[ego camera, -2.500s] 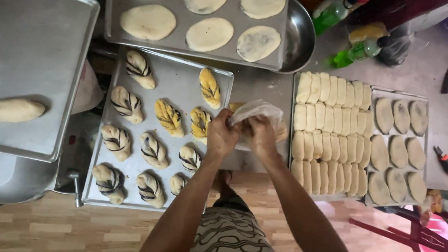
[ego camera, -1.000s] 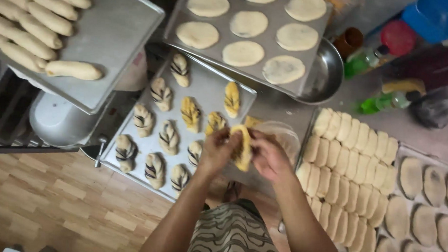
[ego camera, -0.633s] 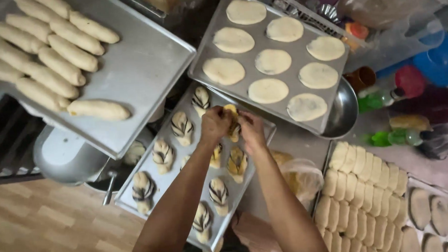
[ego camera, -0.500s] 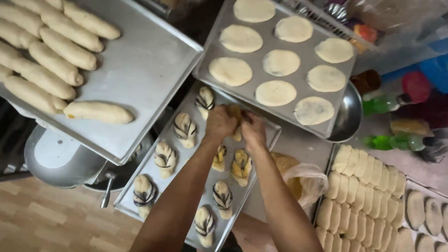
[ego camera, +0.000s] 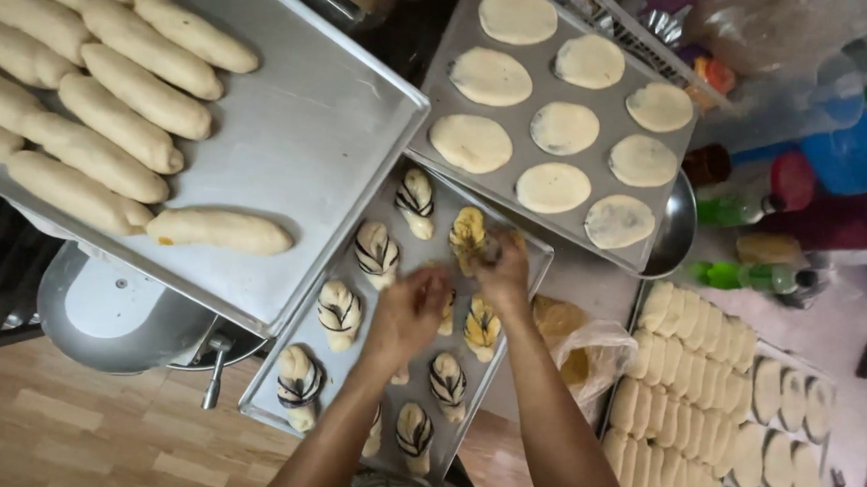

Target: Applying glaze to prepared dough rolls on a baking sheet and then manually shaping dough pieces on a work surface.

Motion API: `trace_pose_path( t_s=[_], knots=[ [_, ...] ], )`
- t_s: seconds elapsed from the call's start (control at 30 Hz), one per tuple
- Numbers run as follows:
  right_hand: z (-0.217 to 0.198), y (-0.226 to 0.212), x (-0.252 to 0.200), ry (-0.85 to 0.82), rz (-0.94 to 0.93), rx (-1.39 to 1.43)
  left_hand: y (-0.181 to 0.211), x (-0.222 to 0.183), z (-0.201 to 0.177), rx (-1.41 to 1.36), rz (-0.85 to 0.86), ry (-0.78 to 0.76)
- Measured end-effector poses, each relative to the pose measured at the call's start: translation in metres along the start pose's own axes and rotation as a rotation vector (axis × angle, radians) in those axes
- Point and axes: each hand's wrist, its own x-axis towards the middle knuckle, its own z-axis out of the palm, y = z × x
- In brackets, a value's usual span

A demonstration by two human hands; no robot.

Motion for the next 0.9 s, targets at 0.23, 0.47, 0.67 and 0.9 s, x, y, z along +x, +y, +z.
trace_pose_path(
  t_s=[0.23,0.47,0.67,0.9],
  knots=[
    [-0.007,0.025,0.003,0.159,-0.299,-0.194,-0.048,-0.049,-0.045,0.007,-0.164,-0.25],
    [0.038,-0.075,0.025,0.115,-0.583,-0.239,-0.045,-0.056,-0.082,0.048,-0.146,-0.093],
    [0.082,-0.102,0.046,-0.047,-0.087,-0.321,-0.024,-0.064,-0.093,0.047,-0.118,-0.061],
    [0.077,-0.106,0.045,-0.062,0.0,-0.007,-0.026,-0.074,-0.07,0.06,-0.152,-0.107]
  ],
)
